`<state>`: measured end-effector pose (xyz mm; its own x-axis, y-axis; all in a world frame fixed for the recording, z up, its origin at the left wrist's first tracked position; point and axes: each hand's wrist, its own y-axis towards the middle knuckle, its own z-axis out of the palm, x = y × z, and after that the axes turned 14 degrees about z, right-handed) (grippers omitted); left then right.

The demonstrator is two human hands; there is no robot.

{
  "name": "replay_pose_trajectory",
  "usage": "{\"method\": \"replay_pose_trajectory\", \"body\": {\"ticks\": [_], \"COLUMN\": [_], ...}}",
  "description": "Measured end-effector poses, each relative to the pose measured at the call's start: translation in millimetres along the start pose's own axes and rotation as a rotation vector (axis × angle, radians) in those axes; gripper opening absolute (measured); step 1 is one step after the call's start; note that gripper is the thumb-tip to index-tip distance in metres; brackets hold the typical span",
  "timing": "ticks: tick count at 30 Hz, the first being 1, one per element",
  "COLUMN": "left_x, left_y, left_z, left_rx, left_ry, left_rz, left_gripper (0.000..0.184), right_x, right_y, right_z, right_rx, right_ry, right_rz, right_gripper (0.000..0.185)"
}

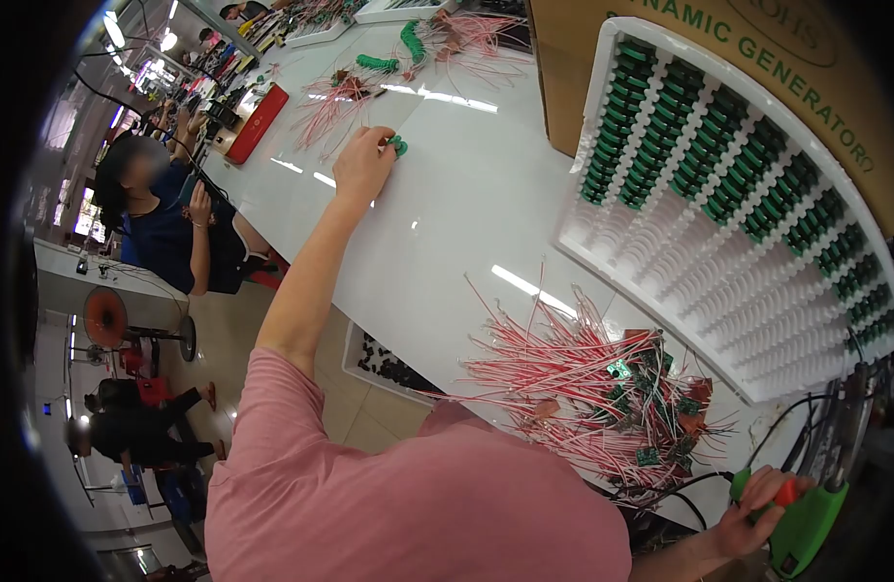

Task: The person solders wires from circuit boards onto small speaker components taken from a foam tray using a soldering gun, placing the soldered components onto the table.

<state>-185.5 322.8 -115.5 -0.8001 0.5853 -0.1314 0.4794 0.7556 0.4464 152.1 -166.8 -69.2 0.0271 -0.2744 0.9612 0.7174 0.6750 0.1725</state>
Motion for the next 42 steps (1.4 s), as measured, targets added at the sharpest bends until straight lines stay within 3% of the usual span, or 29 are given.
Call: {"method": "replay_pose_trajectory", "body": {"ticks": [6,9,12,18,22,24,25,28,31,36,42], "left_x": [-8.1,4.9,14.4,2.6,-18.5,-18.6,-19.0,-20.0,-13.1,-4.4,-6.0], "left_y": [-14.2,-14.0,-10.9,-15.5,-26.2,-24.5,-24.4,-27.9,-37.3,-38.0,-33.9], "left_z": [-6.4,4.0,7.1,1.3,-7.3,-8.7,-12.3,-12.4,-10.4,-10.9,-15.2], "left_rx": [0.012,-0.01,0.07,-0.013,-0.04,-0.06,-0.051,-0.032,-0.05,-0.008,0.036], "left_ry": [-0.162,-0.342,-0.334,-0.27,-0.15,-0.022,0.019,0.022,-0.171,-0.313,-0.272], "left_rz": [0.023,-0.148,-0.184,0.011,0.036,0.098,0.134,0.164,0.086,0.025,-0.01], "left_gripper": [0.029,0.035,0.034,0.028,0.024,0.023,0.024,0.025,0.028,0.035,0.034], "right_x": [0.7,1.1,0.7,-0.3,0.2,6.1,6.8,2.8,1.2,1.5,1.6], "right_y": [1.5,2.6,2.0,-3.2,-3.0,-3.5,-2.9,-2.6,-10.6,-10.9,-11.0], "right_z": [1.7,3.9,2.0,0.9,0.0,2.4,3.4,0.9,-7.1,-6.1,-9.2], "right_rx": [-0.015,-0.009,-0.031,-0.032,-0.005,0.038,0.062,0.021,-0.022,0.021,0.062], "right_ry": [-0.016,-0.025,-0.023,0.03,0.028,0.093,0.127,0.105,0.05,0.064,0.045], "right_rz": [0.02,0.019,0.032,0.021,0.01,0.074,0.105,0.045,0.035,0.008,-0.015], "right_gripper": [0.039,0.038,0.038,0.04,0.039,0.02,0.031,0.019,0.037,0.035,0.037]}}
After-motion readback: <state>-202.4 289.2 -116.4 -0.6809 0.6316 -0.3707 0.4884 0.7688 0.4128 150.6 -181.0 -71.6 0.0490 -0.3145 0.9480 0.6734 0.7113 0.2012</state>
